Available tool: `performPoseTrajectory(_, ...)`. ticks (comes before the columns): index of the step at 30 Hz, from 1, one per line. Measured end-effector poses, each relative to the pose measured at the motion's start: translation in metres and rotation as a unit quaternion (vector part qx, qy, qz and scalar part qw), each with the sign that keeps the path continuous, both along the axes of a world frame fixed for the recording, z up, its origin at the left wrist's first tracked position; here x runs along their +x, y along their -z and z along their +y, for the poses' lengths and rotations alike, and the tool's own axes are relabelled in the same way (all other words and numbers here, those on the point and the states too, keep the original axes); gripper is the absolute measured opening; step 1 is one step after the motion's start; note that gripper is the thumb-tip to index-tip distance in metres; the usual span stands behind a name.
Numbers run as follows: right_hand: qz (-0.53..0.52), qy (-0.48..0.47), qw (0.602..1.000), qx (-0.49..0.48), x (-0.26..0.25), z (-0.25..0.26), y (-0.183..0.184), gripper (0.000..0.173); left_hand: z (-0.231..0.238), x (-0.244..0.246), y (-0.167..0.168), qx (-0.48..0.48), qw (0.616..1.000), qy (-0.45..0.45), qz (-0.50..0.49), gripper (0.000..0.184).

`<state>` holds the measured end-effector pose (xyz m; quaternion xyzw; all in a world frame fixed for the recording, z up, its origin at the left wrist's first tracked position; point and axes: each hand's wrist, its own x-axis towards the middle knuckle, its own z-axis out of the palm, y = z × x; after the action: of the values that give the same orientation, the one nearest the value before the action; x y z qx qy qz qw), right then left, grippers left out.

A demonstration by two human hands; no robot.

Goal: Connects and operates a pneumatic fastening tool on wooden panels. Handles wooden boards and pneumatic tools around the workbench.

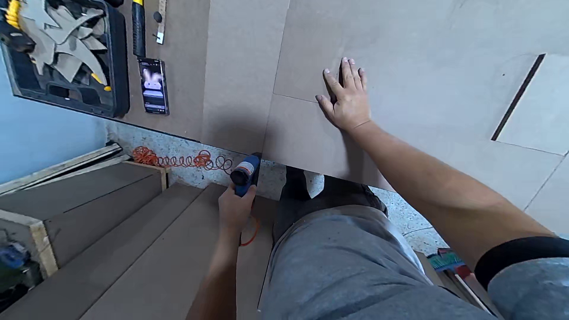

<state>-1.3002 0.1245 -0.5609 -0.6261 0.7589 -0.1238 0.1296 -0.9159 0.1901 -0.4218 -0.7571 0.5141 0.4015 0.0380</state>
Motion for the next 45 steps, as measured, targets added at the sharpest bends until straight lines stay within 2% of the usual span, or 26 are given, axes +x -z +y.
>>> performPoseTrajectory(16, 0.0, 0.008, 1.0, -0.004, 0.002, 0.001, -0.002, 0.07, -0.005, -0.007, -0.001, 0.031, 0.999, -0.014, -0.004, 0.026)
performPoseTrajectory(31, -0.006, 0.008, 1.0, -0.014, 0.001, -0.001, -0.001, 0.069, -0.057, -0.048, 0.002, 0.048, 0.996, 0.022, -0.065, 0.028)
performPoseTrajectory(45, -0.017, 0.007, 1.0, -0.006, 0.0, 0.0, -0.002, 0.069, -0.102, -0.097, 0.006, 0.008, 1.0, 0.015, -0.022, 0.026)
